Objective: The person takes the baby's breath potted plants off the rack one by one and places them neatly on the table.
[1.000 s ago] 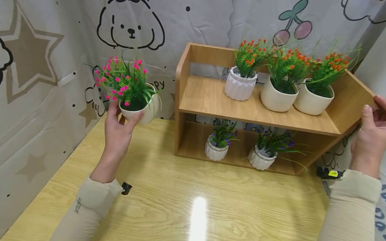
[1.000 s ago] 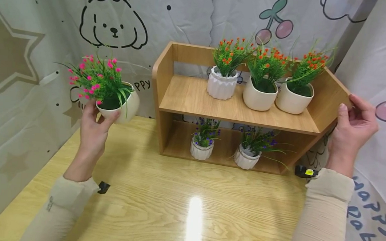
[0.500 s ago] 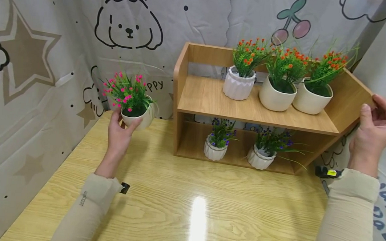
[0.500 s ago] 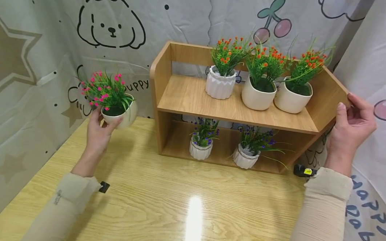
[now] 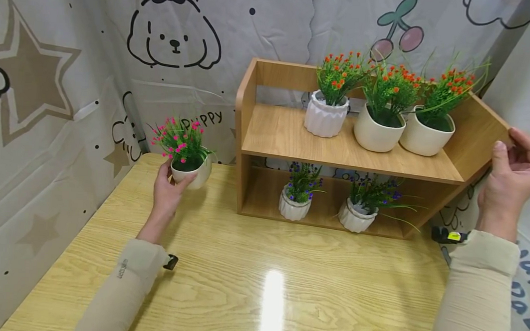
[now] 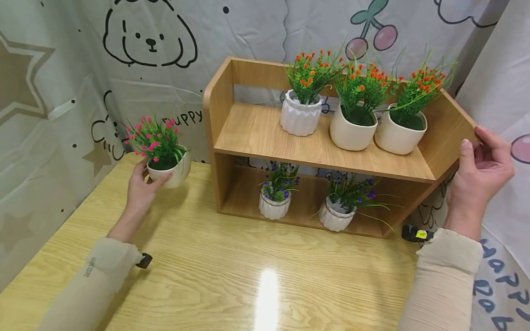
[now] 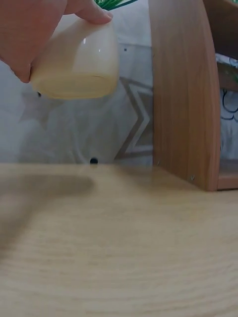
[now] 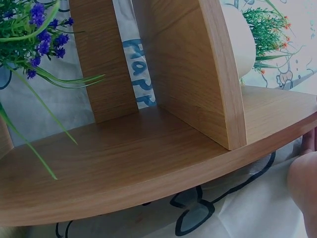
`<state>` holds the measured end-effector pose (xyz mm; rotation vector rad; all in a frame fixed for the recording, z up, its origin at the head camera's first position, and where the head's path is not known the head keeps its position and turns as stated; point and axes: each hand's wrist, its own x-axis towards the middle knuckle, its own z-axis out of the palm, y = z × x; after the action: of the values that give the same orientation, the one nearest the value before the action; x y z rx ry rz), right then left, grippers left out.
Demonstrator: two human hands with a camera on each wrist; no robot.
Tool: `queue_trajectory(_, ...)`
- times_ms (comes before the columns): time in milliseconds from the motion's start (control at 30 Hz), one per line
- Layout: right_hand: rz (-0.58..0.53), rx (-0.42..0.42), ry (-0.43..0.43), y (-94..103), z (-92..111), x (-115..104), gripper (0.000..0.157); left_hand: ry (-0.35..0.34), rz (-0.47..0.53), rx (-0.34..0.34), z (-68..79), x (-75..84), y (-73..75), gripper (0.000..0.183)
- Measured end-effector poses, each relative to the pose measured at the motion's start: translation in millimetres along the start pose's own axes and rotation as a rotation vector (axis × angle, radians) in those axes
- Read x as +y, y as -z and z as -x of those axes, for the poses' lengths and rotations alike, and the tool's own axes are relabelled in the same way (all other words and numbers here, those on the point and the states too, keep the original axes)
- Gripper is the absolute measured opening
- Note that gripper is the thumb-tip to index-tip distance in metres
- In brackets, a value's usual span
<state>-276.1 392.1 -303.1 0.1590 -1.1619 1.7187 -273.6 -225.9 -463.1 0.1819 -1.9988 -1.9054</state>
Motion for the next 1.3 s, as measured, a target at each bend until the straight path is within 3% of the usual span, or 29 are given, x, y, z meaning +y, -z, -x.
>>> queue_trajectory(233, 0.015, -0.008, 0.006, 0.0, 0.8, -0.2, 0.024, 0.014, 0.008, -0.024, -5.6, -18.2, -0.6, 0.081)
queue_trajectory(467, 0.055, -0.022, 0.006, 1.4, 1.7, -0.2, 0.024, 0.086, -0.025, -0.070, -12.7, -32.2, -3.4, 0.082)
queue_trajectory(667, 0.048, -0.019, 0.003, 1.2, 1.5, -0.2, 0.024, 0.137, -0.058, -0.117, -9.6, -34.6, -7.5, 0.083)
queue_trajectory(1300, 0.011, -0.004, -0.001, 0.6, -0.2, -0.3, 0.024, 0.189, -0.136, -0.208, -0.7, -47.8, -14.8, 0.083)
